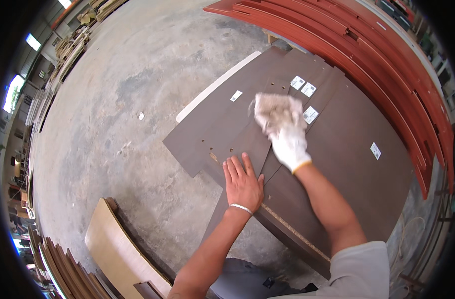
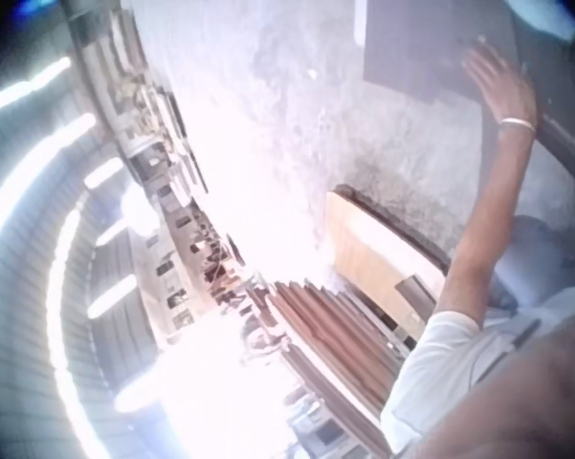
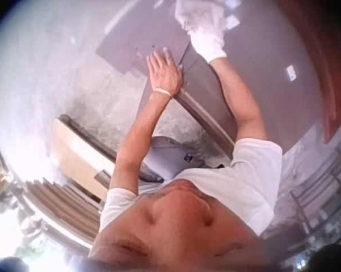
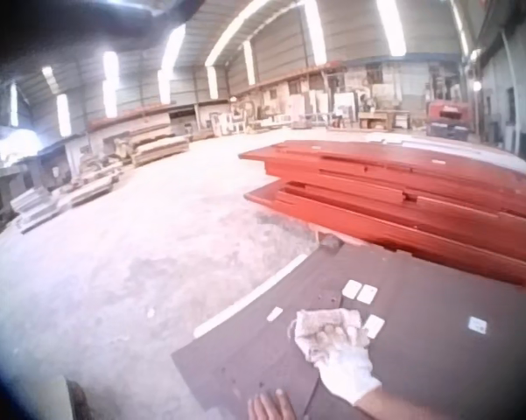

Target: The person sits on the floor and wipes several dark brown wooden planks with a cloth. They pick up each plank, wipe its surface, and place it back down or stack it with others.

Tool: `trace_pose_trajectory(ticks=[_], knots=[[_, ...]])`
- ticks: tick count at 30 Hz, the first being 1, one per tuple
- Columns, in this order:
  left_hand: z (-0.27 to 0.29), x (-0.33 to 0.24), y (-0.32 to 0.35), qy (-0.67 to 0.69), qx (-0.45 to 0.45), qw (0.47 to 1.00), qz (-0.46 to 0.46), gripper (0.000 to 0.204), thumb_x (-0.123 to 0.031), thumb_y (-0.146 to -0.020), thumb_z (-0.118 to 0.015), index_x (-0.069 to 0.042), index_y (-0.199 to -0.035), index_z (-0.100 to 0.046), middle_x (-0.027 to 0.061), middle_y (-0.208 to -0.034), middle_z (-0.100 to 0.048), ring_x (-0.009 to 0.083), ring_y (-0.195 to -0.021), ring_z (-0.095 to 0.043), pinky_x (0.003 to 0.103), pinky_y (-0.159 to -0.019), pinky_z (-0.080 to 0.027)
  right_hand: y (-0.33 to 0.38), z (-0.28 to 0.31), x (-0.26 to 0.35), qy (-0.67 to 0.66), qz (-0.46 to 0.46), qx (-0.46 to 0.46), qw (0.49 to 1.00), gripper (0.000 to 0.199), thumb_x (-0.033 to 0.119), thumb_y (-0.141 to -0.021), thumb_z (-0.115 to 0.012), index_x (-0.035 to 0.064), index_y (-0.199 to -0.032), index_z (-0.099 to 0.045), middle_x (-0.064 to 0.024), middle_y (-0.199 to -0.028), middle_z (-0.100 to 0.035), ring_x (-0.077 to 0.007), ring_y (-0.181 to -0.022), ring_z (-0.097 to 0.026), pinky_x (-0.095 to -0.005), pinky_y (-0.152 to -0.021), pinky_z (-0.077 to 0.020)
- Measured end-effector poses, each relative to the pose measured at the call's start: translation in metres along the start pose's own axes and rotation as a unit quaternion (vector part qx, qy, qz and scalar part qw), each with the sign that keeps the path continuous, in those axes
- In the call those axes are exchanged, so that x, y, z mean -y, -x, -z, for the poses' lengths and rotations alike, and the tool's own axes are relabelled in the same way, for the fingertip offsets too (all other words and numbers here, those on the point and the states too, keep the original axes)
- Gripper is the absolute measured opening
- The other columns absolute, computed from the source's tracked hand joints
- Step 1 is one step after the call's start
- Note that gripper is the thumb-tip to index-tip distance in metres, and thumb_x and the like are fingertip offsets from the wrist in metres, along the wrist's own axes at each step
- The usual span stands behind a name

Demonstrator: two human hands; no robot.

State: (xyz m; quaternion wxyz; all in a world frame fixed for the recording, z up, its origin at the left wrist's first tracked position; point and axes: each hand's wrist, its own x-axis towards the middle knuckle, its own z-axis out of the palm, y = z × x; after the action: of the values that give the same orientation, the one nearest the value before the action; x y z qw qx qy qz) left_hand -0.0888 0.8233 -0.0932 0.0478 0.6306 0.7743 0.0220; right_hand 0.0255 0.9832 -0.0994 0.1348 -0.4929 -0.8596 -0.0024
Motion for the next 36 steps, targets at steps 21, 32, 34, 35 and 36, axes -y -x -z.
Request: trace_pose_trajectory(ticks=[21, 32, 34, 35, 36], knots=[[-0.01, -0.003, -0.002, -0.016, -0.028, 0.999, 0.004, 0.079, -0.042, -0.101, -0.055, 0.011, -0.154, -0.031, 0.035, -0.148, -0.037, 0.0482, -0.143, -0.033, 0.055, -0.124, -0.018, 0.01, -0.005, 0.007, -0.045, -0.014, -0.057, 0.997, 0.057, 0.035, -0.094, -0.062, 0.0116, -0.146, -0.055, -0.0149, -0.146, -0.057, -0.0359, -0.14, -0.045, -0.0527, -0.122, -0.022], [-0.004, -0.013, -0.003, -0.03, -0.019, 0.999, 0.002, 0.079, -0.043, -0.102, -0.053, 0.011, -0.154, -0.03, 0.0349, -0.148, -0.037, 0.0478, -0.142, -0.033, 0.054, -0.124, -0.018, -0.051, -0.003, -0.046, -0.046, -0.059, -0.031, 0.997, 0.055, 0.036, -0.097, -0.06, 0.0151, -0.147, -0.053, -0.0089, -0.156, -0.047, -0.0345, -0.145, -0.039, -0.0492, -0.124, -0.0226], [-0.006, -0.009, -0.002, -0.025, -0.018, 1.0, 0.004, 0.078, -0.043, -0.102, -0.052, 0.011, -0.155, -0.029, 0.0347, -0.148, -0.036, 0.0475, -0.143, -0.033, 0.054, -0.124, -0.018, -0.089, 0.005, -0.049, -0.119, -0.189, 0.029, 0.974, 0.066, 0.042, -0.096, -0.06, 0.0112, -0.153, -0.044, -0.0122, -0.156, -0.046, -0.0498, -0.146, -0.032, -0.0455, -0.12, -0.0328], [-0.006, -0.012, -0.003, -0.02, -0.021, 1.0, 0.0, 0.078, -0.043, -0.102, -0.052, 0.01, -0.155, -0.029, 0.0346, -0.149, -0.036, 0.0473, -0.143, -0.032, 0.054, -0.125, -0.018, -0.099, 0.006, -0.058, -0.053, -0.184, 0.057, 0.98, 0.069, 0.043, -0.097, -0.06, 0.0113, -0.155, -0.04, -0.0136, -0.157, -0.045, -0.0488, -0.147, -0.031, -0.045, -0.12, -0.0329], [-0.007, -0.011, -0.002, -0.021, -0.021, 1.0, 0.003, 0.078, -0.043, -0.102, -0.052, 0.01, -0.155, -0.029, 0.0345, -0.149, -0.036, 0.0473, -0.143, -0.032, 0.054, -0.125, -0.018, -0.094, 0.001, -0.056, -0.068, -0.18, 0.054, 0.98, 0.07, 0.043, -0.097, -0.06, 0.0114, -0.156, -0.039, -0.0135, -0.158, -0.043, -0.0487, -0.147, -0.031, -0.0451, -0.121, -0.0324]])
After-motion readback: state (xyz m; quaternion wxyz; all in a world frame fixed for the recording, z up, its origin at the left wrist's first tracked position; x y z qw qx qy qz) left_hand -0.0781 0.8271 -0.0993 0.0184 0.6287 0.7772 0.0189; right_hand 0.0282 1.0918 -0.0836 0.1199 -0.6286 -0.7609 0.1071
